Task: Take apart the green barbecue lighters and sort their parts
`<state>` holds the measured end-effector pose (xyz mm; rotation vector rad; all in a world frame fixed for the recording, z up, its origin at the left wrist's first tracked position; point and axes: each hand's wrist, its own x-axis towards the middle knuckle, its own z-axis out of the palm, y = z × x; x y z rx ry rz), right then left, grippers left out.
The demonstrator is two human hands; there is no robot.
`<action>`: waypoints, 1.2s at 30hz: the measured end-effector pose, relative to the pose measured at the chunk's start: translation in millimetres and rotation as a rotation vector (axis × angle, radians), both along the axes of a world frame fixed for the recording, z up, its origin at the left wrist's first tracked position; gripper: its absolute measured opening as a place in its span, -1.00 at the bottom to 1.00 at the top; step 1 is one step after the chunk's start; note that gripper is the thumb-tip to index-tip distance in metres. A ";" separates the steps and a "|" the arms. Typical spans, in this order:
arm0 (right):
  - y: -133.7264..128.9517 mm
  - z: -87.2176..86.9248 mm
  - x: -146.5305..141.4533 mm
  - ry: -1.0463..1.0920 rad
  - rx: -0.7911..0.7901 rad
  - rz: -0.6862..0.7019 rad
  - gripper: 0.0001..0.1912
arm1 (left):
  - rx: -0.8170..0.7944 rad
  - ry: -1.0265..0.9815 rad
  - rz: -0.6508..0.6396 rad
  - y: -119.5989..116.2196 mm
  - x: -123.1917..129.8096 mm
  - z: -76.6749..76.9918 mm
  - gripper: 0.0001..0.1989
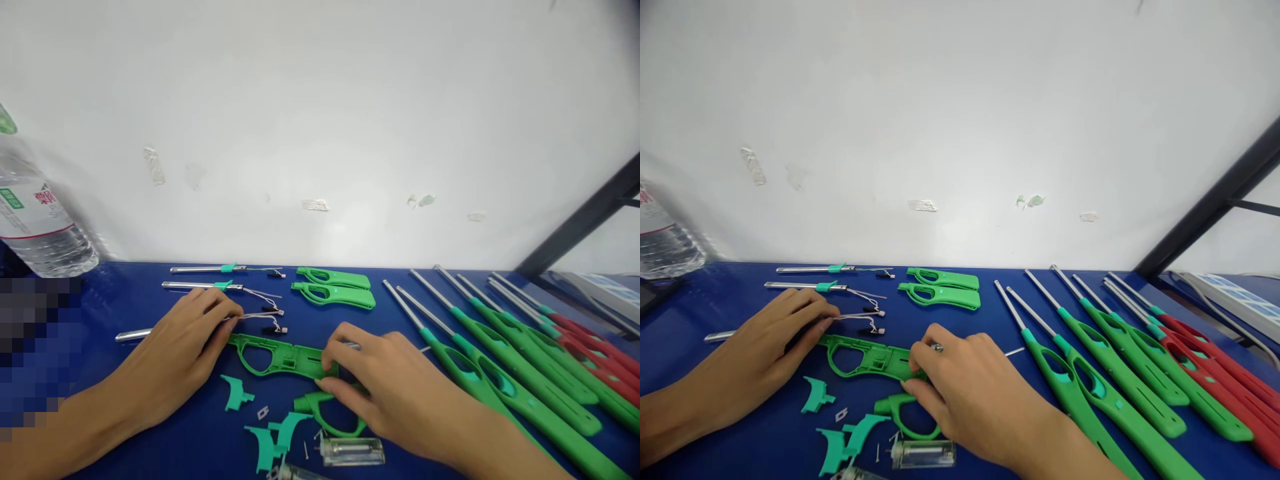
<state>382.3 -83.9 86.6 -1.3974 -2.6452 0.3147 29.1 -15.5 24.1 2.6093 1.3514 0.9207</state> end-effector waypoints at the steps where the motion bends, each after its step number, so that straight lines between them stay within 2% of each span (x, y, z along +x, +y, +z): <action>1: 0.0 0.2 -0.2 0.000 0.000 0.000 -0.96 | 0.007 0.005 -0.005 3.6 -3.0 -3.4 -0.52; 6: 0.2 -3.2 0.9 0.016 0.017 0.006 -0.95 | 0.048 0.025 -0.027 21.5 -14.7 -18.1 -0.41; 10: 0.4 -5.9 1.8 0.044 0.030 0.011 -0.95 | 0.054 0.032 -0.010 35.6 -21.3 -21.4 -0.33; 14: 0.6 -5.8 1.9 0.040 0.024 0.003 -0.95 | 0.066 0.062 0.033 45.9 -30.8 -15.3 -0.39; 19: -0.4 -6.4 1.3 0.050 0.018 -0.001 -0.96 | 0.074 0.195 0.033 43.0 -38.0 1.6 -0.55; 23: -1.0 -5.6 -0.3 0.027 0.031 0.005 -0.96 | 0.097 0.261 0.055 39.8 -39.0 10.2 -0.49; 31: 0.8 -6.6 -0.2 0.036 0.041 0.010 -0.94 | 0.188 0.246 0.068 52.1 -44.3 4.8 -0.42; 36: 0.5 -7.1 1.2 0.044 0.047 0.013 -0.96 | 0.218 0.244 0.034 47.0 -38.1 2.3 -0.44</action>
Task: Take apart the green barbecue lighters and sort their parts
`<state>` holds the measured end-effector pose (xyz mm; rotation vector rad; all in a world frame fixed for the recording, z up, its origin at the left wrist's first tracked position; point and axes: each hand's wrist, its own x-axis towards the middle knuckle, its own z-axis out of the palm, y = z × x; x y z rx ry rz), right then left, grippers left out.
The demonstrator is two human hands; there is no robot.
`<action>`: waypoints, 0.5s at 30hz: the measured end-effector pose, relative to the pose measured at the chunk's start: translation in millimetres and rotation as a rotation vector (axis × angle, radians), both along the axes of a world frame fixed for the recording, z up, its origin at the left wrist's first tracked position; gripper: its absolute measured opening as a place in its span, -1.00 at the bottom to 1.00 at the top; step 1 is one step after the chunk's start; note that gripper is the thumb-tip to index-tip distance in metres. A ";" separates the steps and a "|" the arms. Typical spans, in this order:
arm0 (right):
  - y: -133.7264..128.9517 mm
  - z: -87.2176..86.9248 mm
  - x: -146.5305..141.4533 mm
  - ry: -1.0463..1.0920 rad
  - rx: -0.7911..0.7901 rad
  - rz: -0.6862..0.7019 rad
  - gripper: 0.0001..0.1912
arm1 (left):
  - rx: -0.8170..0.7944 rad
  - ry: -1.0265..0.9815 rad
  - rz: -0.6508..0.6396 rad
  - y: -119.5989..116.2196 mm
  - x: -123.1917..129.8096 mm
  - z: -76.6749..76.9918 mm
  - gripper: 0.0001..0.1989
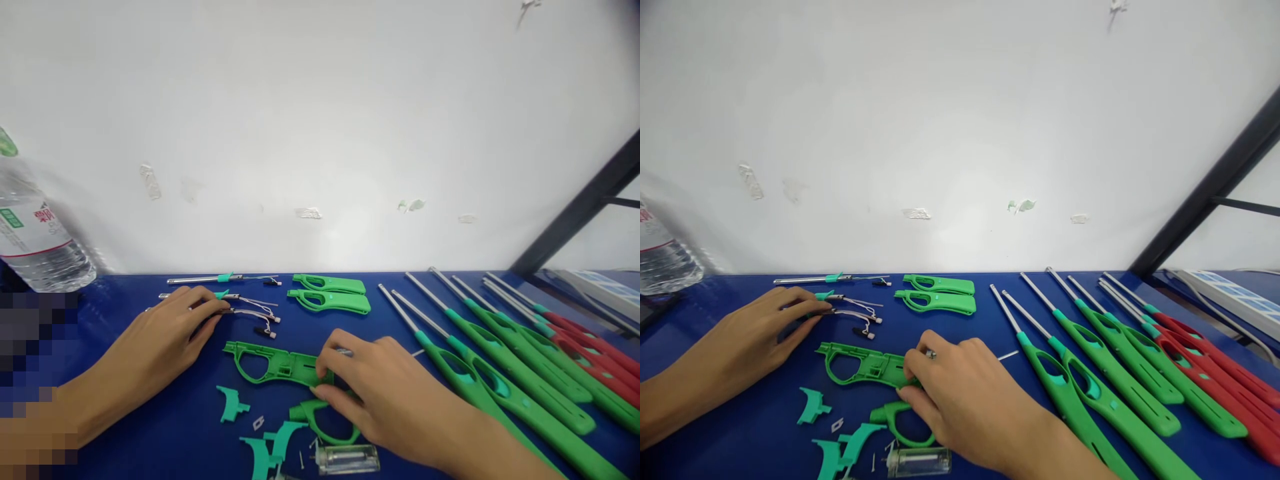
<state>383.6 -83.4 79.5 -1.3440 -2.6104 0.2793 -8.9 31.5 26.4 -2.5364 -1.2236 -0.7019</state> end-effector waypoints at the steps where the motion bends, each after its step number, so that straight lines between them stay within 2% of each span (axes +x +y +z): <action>1: -0.1 0.3 -0.1 -0.006 -0.004 -0.001 -0.97 | 0.007 0.002 -0.004 -1.3 1.0 0.1 -0.44; 11: -1.1 6.9 -4.8 -0.038 -0.051 -0.001 -0.93 | 0.074 -0.004 -0.010 -7.7 5.7 1.0 -0.46; 15: -0.5 12.8 0.3 0.015 0.036 -0.020 -0.83 | 0.093 -0.027 -0.007 -8.4 3.4 -4.2 -0.55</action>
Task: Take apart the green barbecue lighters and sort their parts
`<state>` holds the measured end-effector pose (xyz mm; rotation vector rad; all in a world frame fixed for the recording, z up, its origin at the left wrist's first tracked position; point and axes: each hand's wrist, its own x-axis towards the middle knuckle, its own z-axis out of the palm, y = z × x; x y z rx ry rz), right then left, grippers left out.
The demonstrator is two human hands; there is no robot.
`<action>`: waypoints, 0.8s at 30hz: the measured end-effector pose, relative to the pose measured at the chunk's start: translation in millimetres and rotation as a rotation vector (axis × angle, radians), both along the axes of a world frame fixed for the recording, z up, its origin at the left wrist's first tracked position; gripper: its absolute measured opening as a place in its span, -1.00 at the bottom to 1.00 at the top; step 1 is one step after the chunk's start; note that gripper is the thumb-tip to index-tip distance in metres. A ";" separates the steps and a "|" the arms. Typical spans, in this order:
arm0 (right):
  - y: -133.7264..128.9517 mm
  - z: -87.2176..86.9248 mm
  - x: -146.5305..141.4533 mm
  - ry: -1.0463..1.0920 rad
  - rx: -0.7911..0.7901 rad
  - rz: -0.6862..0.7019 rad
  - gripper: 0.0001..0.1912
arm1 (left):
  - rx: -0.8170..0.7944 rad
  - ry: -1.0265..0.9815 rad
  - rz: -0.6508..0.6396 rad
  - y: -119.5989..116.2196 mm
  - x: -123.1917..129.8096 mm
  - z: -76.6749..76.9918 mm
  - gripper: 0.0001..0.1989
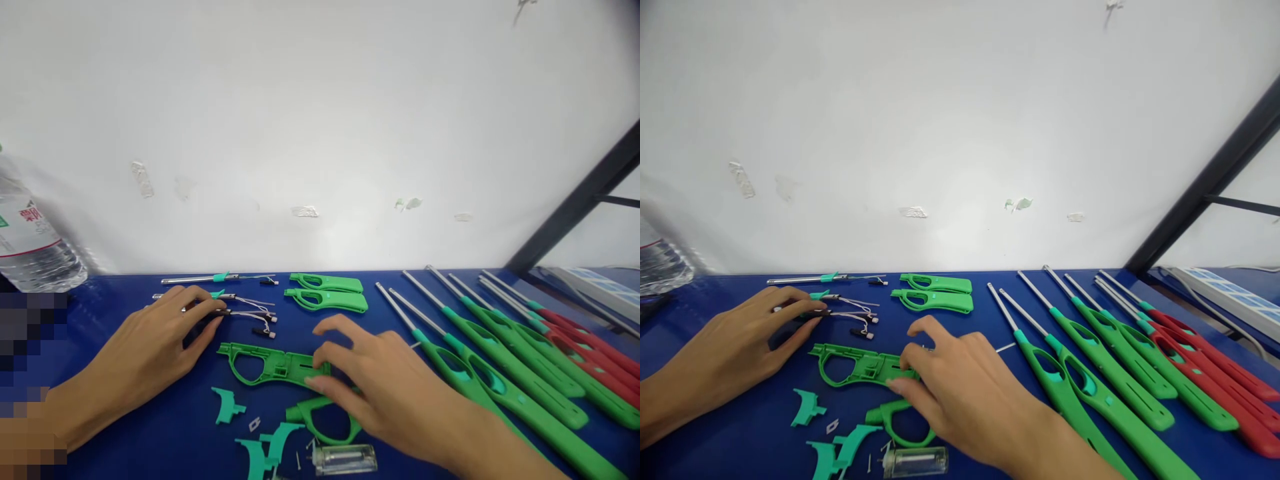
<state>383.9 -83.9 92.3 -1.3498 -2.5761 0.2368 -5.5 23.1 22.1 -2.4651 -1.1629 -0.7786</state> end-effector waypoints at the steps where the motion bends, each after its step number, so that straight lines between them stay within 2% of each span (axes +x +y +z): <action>1: 1.0 1.9 4.1 0.011 0.036 -0.019 -0.81 | 0.009 -0.011 -0.005 0.3 -0.6 -1.5 -0.58; 4: 6.3 8.6 20.6 -0.029 0.064 -0.102 -0.85 | 0.028 -0.041 -0.055 -0.4 0.3 -2.9 -0.65; 9: 16.7 18.3 35.2 -0.212 -0.131 -0.229 -0.77 | -0.038 -0.065 -0.228 -12.8 10.2 9.9 -0.78; 14: 19.3 21.2 29.7 -0.222 -0.221 -0.210 -0.98 | -0.124 -0.061 -0.362 -21.7 17.4 22.0 -0.75; 16: 19.1 18.3 32.2 -0.211 -0.199 -0.182 -0.94 | -0.162 -0.079 -0.381 -23.0 19.4 23.4 -0.73; 20: 19.5 12.5 45.3 -0.192 -0.137 -0.163 -0.88 | -0.216 -0.117 -0.346 -32.9 26.8 22.1 -0.71; 24: 14.7 22.4 48.1 0.027 -0.209 -0.098 -0.89 | -0.305 -0.189 -0.221 -47.0 35.3 18.2 -0.61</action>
